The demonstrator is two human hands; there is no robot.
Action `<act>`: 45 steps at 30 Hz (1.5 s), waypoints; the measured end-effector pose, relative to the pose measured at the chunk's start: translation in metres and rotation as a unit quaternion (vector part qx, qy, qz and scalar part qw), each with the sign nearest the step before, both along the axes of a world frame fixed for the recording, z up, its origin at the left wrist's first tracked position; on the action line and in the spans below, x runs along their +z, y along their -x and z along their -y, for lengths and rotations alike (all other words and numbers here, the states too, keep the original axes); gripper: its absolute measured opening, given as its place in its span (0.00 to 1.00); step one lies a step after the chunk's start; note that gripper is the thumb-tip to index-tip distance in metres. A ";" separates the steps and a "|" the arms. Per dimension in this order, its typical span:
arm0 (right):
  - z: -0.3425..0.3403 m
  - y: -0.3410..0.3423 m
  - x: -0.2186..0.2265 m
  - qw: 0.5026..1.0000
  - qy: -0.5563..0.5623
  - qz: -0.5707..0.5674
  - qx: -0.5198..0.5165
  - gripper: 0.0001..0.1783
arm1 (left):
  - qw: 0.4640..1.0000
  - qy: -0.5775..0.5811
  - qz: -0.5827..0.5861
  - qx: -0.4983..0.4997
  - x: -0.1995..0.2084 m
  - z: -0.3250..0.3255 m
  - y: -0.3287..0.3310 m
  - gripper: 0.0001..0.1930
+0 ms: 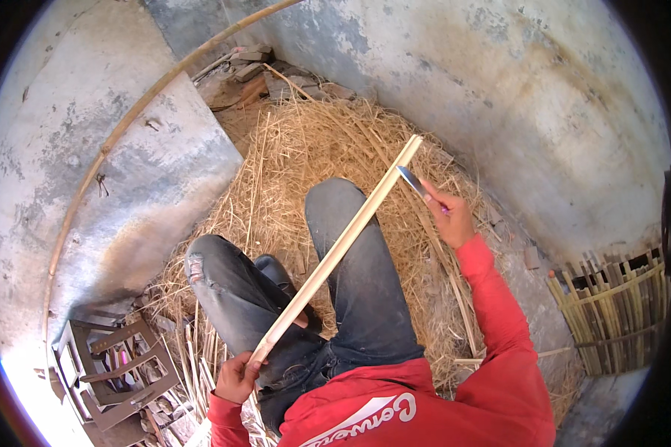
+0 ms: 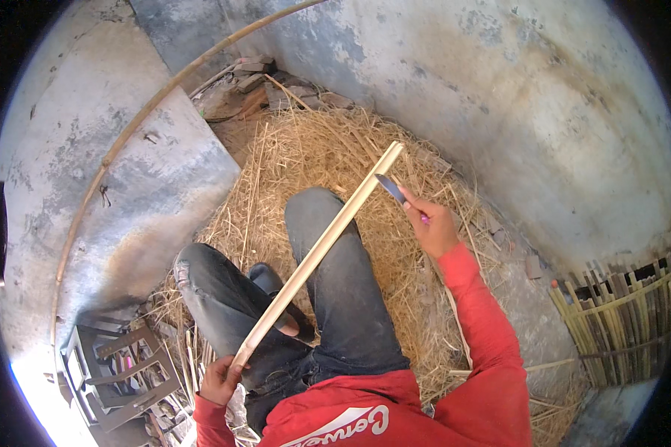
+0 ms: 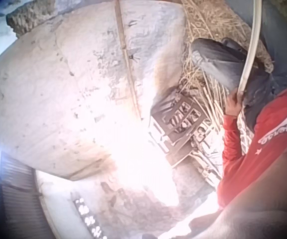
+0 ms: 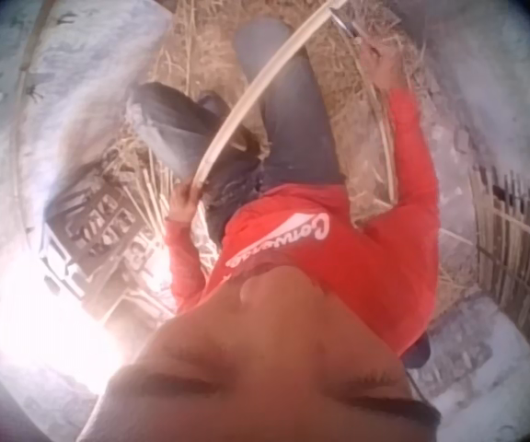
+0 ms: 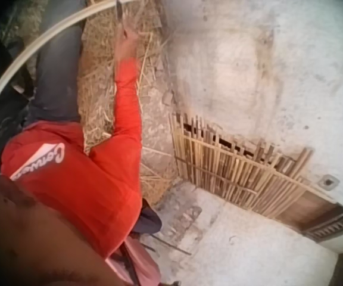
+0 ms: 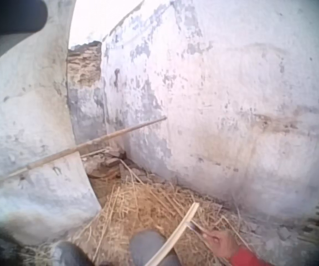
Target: The person uses a small knife to shave and smooth a thin bamboo strip while sitting on a pile of straw.
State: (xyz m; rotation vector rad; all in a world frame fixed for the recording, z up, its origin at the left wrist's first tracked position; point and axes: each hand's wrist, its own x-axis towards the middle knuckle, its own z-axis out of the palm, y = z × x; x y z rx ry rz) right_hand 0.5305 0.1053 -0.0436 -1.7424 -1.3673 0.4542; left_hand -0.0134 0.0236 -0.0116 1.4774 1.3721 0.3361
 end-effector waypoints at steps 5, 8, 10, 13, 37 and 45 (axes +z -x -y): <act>0.001 0.002 0.016 0.999 -0.019 0.011 -0.041 0.20 | 1.000 -0.027 -0.002 -0.007 -0.007 0.002 0.001 0.13; 0.008 0.015 0.010 1.000 -0.003 -0.011 -0.003 0.19 | 0.999 -0.045 -0.022 -0.011 -0.005 0.003 -0.001 0.14; 0.010 0.017 0.010 1.000 -0.008 -0.016 -0.009 0.19 | 0.999 -0.049 -0.017 -0.006 -0.008 0.003 -0.001 0.14; 0.007 0.014 0.012 0.999 -0.047 0.002 -0.011 0.19 | 0.998 -0.061 -0.014 -0.002 -0.006 0.003 -0.007 0.17; 0.015 0.012 -0.006 0.995 -0.094 -0.020 0.008 0.21 | 0.999 -0.049 -0.019 0.001 -0.014 -0.002 -0.006 0.13; 0.026 0.024 0.002 0.999 -0.019 -0.019 0.018 0.22 | 0.999 -0.038 -0.016 0.006 -0.008 -0.003 -0.008 0.13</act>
